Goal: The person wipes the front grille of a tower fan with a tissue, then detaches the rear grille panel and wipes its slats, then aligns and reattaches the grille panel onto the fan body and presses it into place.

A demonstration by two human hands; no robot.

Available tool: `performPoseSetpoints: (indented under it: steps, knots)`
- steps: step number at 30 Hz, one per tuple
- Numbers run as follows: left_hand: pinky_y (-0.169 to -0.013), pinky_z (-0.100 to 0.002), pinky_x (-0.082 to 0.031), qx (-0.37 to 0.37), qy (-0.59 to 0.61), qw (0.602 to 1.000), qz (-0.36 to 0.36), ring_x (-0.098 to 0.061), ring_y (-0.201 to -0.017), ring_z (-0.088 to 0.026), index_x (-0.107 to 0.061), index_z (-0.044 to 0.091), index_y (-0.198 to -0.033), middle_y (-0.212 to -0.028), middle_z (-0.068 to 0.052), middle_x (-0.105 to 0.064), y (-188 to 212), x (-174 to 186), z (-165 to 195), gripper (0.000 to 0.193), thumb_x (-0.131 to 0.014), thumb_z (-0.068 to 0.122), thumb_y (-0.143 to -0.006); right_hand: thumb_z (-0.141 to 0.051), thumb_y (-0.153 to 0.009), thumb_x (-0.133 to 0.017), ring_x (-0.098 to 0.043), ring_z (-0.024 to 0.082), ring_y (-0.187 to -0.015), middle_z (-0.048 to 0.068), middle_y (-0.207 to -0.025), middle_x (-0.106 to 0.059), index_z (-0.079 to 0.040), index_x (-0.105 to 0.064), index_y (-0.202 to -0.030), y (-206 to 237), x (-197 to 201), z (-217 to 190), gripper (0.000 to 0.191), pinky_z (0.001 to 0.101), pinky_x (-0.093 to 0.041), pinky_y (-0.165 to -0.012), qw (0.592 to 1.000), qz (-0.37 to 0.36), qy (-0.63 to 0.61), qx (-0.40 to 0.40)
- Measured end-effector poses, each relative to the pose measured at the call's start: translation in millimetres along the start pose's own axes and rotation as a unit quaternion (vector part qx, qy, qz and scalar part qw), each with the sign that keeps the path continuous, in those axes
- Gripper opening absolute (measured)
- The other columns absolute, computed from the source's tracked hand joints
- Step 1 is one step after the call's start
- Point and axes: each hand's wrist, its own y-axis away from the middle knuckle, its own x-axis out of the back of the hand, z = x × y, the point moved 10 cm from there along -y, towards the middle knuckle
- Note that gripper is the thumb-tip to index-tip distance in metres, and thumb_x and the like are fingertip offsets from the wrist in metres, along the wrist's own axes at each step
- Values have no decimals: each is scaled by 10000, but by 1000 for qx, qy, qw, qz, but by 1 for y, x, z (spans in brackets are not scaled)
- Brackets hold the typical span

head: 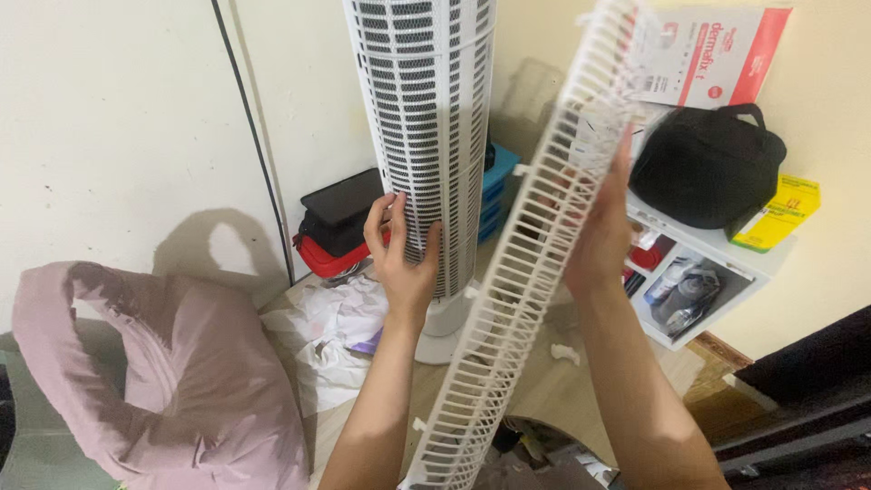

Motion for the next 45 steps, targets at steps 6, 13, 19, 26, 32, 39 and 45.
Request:
performPoseSetpoints:
  steps: [6,13,19,26,32,39,45]
  knots:
    - [-1045,-392,-472,-36,-14,999,0,-530,-1296,-315,-580,22,-1410,-1448,-159,-490,-5,2,7,590,-818,39,-871,-97,-1061,-717,-331,340,-1494,98,-1675,-45,-358,117,-1677,22,-40,-65,1070,453,-369,-1236,865,-114,424,244]
    - [-1047,-392,-472,-39,-12,999,7,-534,-1284,-321,-585,14,-1394,-1428,-168,-502,-4,1,7,581,-829,41,-868,-238,-806,-913,-193,453,-1499,149,-1686,121,-372,38,-1650,41,-79,-92,1279,543,-305,-1243,604,-243,613,448]
    - [-1052,-397,-475,-31,-20,999,3,-539,-1267,-316,-586,20,-1394,-1422,-172,-503,-2,-1,2,593,-833,47,-856,-445,-821,-940,-346,368,-1518,179,-1605,-101,-342,-277,-1590,24,-43,-78,1021,513,-399,-1220,619,-203,594,473]
    - [-1040,-391,-489,-43,-11,999,3,-555,-1274,-323,-587,33,-1405,-1429,-172,-508,-2,1,2,599,-834,64,-860,-653,-700,-883,-258,346,-1520,93,-1681,-354,-182,-453,-1544,-9,-33,-80,1057,545,-65,-1144,351,-261,763,477]
    - [-1014,-390,-496,-39,-27,999,-1,-571,-1228,-315,-591,21,-1398,-1418,-183,-514,-1,3,-2,611,-848,91,-847,-471,-520,-919,-363,332,-1518,178,-1534,-461,-149,-370,-1409,-40,-45,-125,1093,605,-170,-1132,508,-258,743,351]
    - [-999,-397,-502,-57,-22,998,-8,-574,-1199,-303,-553,18,-1413,-1431,-175,-488,0,2,6,804,-945,192,-732,-641,-462,-981,-500,385,-1252,195,-1360,-490,-45,-366,-1487,-21,-53,-110,1336,541,-338,-1059,587,-93,751,288]
    - [-1054,-446,-460,-63,-80,995,-5,-508,-1285,-356,-501,23,-1444,-1441,-180,-467,4,-2,10,893,-946,165,-684,-487,-567,-1001,-502,283,-1362,175,-1427,-467,75,-287,-1486,12,-47,-29,1292,412,-428,-1178,899,-24,407,158]
